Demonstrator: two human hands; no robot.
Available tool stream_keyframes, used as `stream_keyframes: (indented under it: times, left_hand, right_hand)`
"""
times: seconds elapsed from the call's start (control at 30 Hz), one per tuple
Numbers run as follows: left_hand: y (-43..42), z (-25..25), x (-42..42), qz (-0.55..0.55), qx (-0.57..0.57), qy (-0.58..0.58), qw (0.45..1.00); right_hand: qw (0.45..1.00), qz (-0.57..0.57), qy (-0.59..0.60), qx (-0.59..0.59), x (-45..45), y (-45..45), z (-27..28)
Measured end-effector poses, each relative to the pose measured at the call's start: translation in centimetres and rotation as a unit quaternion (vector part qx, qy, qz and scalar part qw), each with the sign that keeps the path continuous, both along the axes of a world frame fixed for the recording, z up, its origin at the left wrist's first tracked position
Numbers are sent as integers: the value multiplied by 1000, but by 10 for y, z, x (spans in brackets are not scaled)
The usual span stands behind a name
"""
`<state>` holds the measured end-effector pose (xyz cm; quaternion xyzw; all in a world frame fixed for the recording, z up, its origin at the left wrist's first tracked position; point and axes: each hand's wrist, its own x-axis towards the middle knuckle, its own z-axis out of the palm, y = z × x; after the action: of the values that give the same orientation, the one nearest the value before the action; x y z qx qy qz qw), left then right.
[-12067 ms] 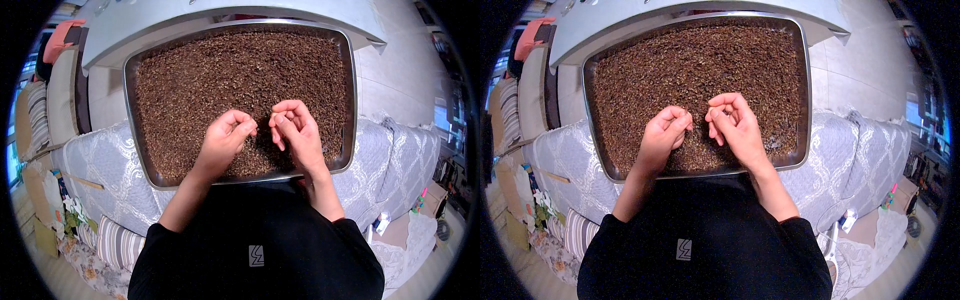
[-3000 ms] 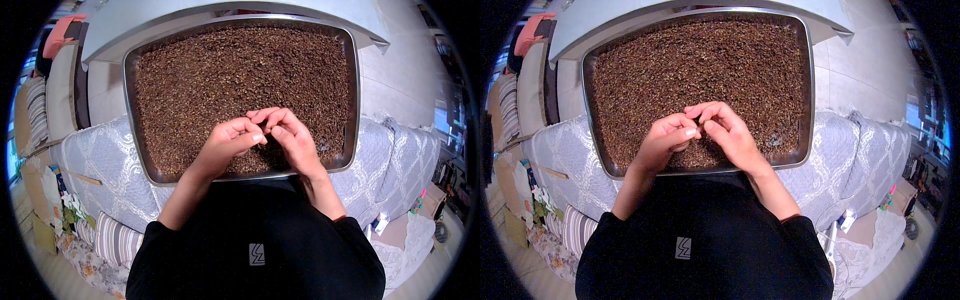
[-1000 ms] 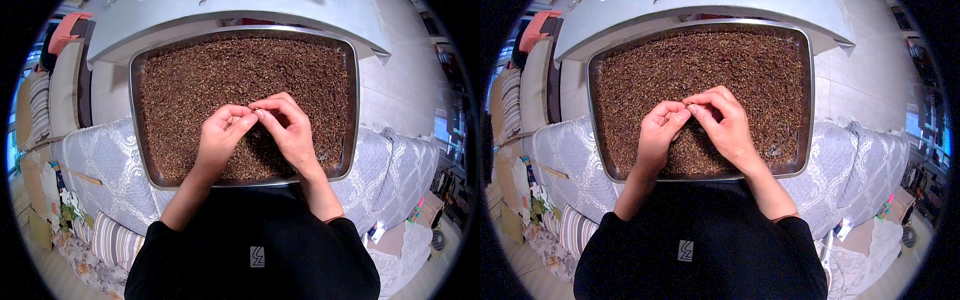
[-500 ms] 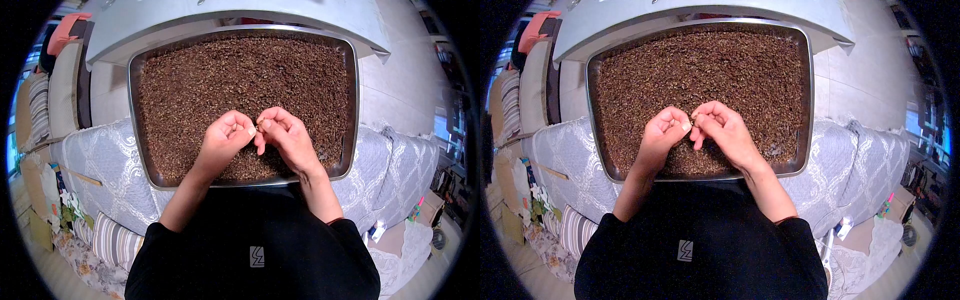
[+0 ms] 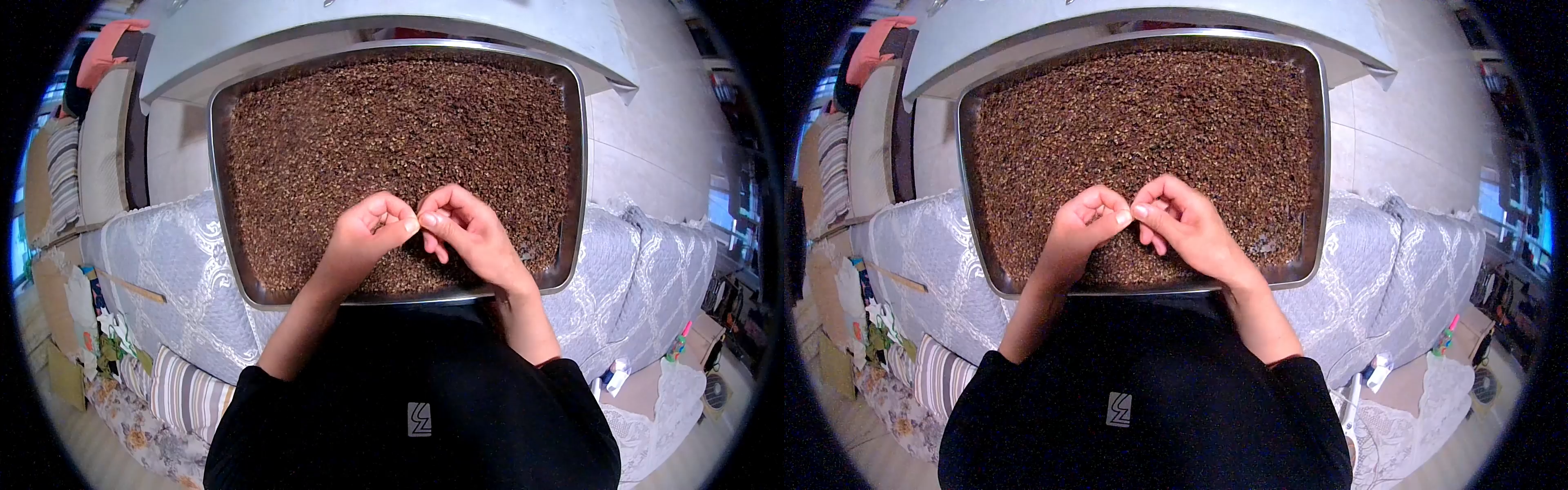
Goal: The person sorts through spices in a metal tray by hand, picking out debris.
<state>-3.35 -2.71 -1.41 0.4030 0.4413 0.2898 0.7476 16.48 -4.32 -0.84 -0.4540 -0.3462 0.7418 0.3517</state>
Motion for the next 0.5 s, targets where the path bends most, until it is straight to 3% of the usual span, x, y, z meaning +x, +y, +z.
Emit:
stream_keyframes:
  times: [0.1, 0.17, 0.2, 0.3, 0.33, 0.4, 0.5]
  left_hand:
    - [-1, 6, -6, -14, -53, -31, 998]
    - [2, -2, -17, 13, -99, -216, 971]
    - [2, -2, -19, 26, -121, -306, 944]
    - [6, 6, -22, 42, -115, -386, 914]
    - [8, 5, -23, 37, -116, -426, 896]
    - [9, 8, -23, 21, -120, -442, 889]
    - [7, 10, -18, -7, -119, -470, 874]
  right_hand:
    - [998, 41, -45, 21, 3, -4, 7]
    - [992, 58, -107, 30, 6, -7, 7]
    - [977, 41, -170, 124, 6, -5, 6]
    - [876, -17, -338, 345, 7, 9, 0]
    - [806, -33, -424, 413, 8, 15, -7]
    - [742, -60, -522, 417, 2, 27, -4]
    - [726, -55, -536, 427, -8, 40, -12]
